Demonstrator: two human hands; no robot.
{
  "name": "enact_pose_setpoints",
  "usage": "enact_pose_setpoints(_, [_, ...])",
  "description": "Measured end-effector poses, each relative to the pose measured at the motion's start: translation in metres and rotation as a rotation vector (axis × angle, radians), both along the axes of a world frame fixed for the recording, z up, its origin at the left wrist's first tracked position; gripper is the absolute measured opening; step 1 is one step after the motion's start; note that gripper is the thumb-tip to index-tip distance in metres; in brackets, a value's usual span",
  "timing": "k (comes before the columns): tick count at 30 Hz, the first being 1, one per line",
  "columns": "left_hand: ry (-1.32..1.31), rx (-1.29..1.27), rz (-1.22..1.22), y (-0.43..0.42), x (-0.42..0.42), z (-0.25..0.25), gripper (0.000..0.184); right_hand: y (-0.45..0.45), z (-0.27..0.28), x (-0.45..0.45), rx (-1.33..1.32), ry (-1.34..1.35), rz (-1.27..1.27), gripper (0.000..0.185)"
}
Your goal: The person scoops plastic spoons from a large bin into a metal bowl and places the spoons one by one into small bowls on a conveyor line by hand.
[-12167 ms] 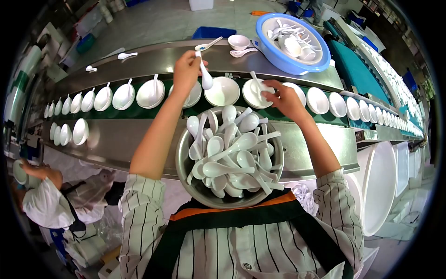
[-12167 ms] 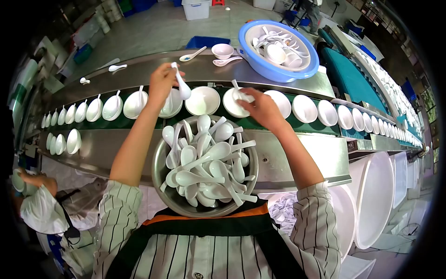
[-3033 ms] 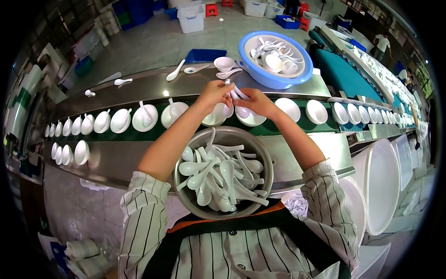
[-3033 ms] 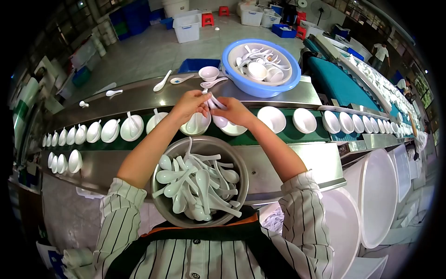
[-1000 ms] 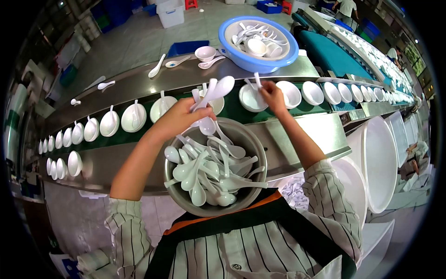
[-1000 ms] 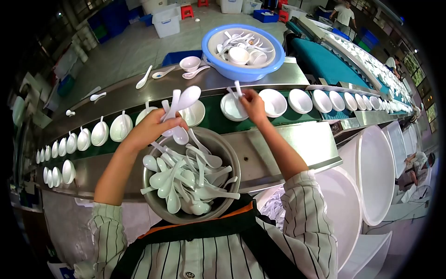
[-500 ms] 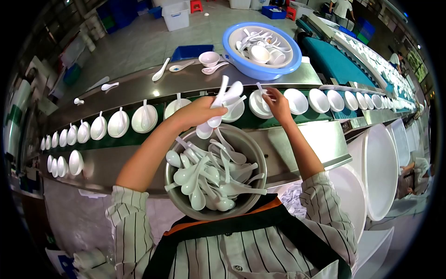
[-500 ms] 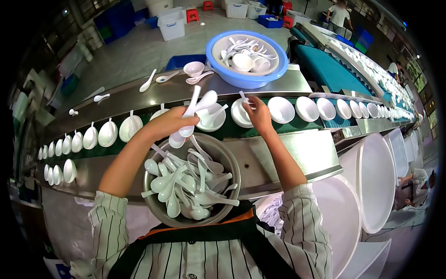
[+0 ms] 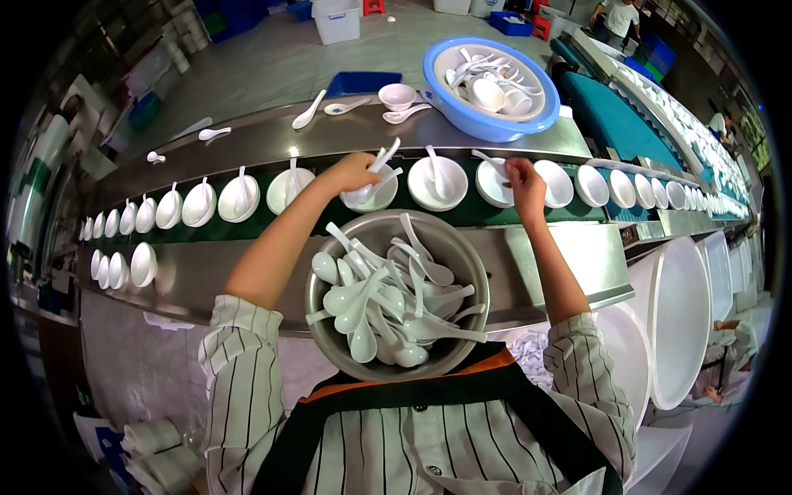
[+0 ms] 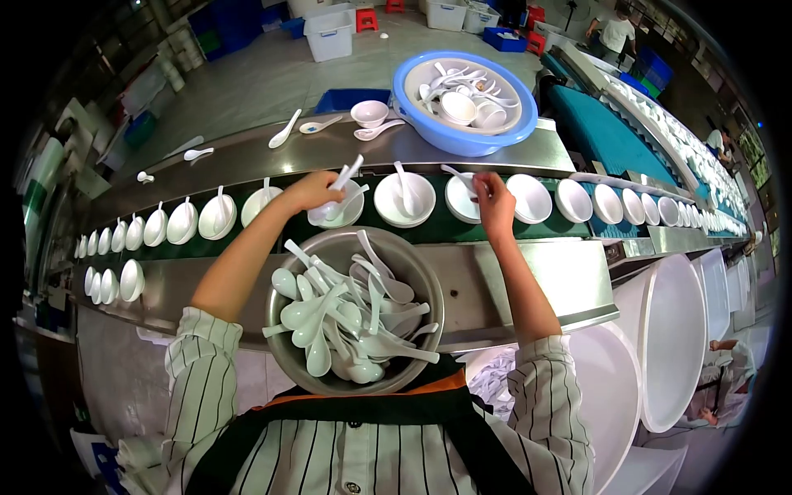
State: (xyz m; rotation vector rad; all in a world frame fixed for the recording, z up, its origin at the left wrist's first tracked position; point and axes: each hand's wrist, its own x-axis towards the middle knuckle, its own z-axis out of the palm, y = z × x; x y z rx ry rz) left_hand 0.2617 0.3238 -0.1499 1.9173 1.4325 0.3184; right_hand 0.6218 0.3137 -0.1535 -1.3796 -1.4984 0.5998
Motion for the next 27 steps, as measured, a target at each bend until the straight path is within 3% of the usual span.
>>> enact_pose_setpoints(1, [-0.084, 0.029, 0.016, -0.004, 0.001, -0.011, 0.023, 0.002, -0.017, 0.006, -0.004, -0.163, -0.011, 0.015])
enact_pose_setpoints(3, [0.045, 0.075, -0.009, -0.004, 0.0, -0.027, 0.022, -0.004, -0.024, 0.001, 0.01, -0.388, 0.001, 0.014])
enact_pose_setpoints(5, [0.251, 0.079, 0.062, -0.007, -0.001, -0.032, 0.022, -0.007, -0.016, -0.012, 0.119, -0.468, 0.067, 0.018])
enact_pose_setpoints(8, [0.244, 0.179, 0.141, 0.003, -0.032, -0.039, 0.022, -0.011, 0.015, -0.045, 0.12, -0.401, 0.194, 0.023])
enact_pose_setpoints(9, [0.103, 0.219, 0.298, -0.008, -0.032, -0.015, 0.022, -0.01, 0.018, -0.058, 0.068, -0.261, 0.318, 0.027])
enact_pose_setpoints(12, [-0.399, 0.171, 0.301, -0.017, -0.026, 0.045, 0.016, -0.016, 0.038, -0.112, -0.203, 0.097, 0.662, 0.041])
enact_pose_setpoints(14, [-0.561, 0.064, 0.226, -0.026, -0.013, 0.066, 0.017, -0.015, 0.043, -0.152, -0.363, 0.309, 0.83, 0.043])
enact_pose_setpoints(16, [-0.666, -0.019, 0.161, -0.033, -0.004, 0.075, 0.019, -0.005, 0.048, -0.18, -0.586, 0.247, 0.988, 0.041])
enact_pose_setpoints(20, [-0.82, -0.086, 0.322, -0.037, -0.04, 0.054, 0.023, 0.021, 0.064, -0.188, -0.704, 0.116, 0.853, 0.024])
enact_pose_setpoints(22, [-0.715, 0.074, 0.534, -0.033, -0.079, 0.033, 0.021, 0.052, 0.075, -0.169, -0.538, 0.148, 0.814, 0.022])
enact_pose_setpoints(23, [-0.575, 0.211, 0.595, -0.033, -0.099, 0.022, 0.019, 0.062, 0.093, -0.161, -0.553, 0.415, 0.675, 0.025])
enact_pose_setpoints(24, [-0.381, 0.297, 0.702, -0.03, -0.124, 0.003, 0.023, 0.1, 0.084, -0.147, -0.516, 0.77, 0.729, 0.039])
enact_pose_setpoints(26, [0.005, 0.373, 0.757, -0.034, -0.162, -0.026, 0.029, 0.112, 0.107, -0.129, -0.415, 1.095, 0.487, 0.053])
enact_pose_setpoints(27, [0.12, 0.38, 0.77, -0.035, -0.18, -0.049, 0.029, 0.107, 0.11, -0.125, -0.398, 1.119, 0.427, 0.055])
